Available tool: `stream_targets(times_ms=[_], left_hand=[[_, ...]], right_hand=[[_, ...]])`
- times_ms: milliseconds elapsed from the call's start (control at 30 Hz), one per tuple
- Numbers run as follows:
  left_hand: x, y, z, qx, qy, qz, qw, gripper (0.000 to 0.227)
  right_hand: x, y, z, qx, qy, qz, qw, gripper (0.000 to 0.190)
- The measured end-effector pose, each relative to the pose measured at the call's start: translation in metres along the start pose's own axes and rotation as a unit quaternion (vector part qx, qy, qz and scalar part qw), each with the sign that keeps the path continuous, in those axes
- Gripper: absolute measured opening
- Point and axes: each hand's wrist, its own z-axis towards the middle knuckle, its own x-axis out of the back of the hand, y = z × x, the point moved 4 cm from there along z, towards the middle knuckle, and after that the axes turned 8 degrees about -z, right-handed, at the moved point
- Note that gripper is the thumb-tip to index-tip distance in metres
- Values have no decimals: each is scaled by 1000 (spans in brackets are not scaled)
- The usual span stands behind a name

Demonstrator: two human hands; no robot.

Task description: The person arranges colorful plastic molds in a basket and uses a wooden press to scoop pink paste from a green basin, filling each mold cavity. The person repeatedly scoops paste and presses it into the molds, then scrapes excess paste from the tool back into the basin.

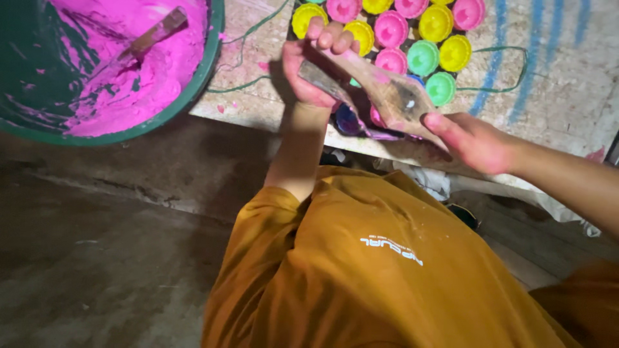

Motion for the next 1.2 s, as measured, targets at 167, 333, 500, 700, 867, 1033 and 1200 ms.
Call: stream_targets(times_ms=[167, 333, 500, 700, 867, 1033, 1200], left_hand=[[-4, 8, 13, 27, -31, -10, 999, 26], [-12, 21, 6, 23, -9, 39, 999, 25], [-4, 4, 3, -3, 15, 30, 999, 26], [4, 2, 20, -22, -3, 55, 998, 32], [-5, 17, 19, 12, -2, 62, 998, 36], [3, 3, 18, -15, 47, 65, 997, 31], [2, 4, 27, -6, 36, 84, 996, 34]], right_hand=[[-3, -12, 2, 80, 66, 5, 995, 84], [-16, -16, 8, 80, 45, 24, 996, 82], [-9, -5, 6, 30, 18, 27, 999, 86], [0, -3, 8, 41, 86, -24, 995, 84], [-9, -10, 14, 88, 52, 110, 989, 83], [-9, 0, 11, 4, 34, 24, 999, 84], [4, 0, 7, 67, 89, 33, 993, 84]])
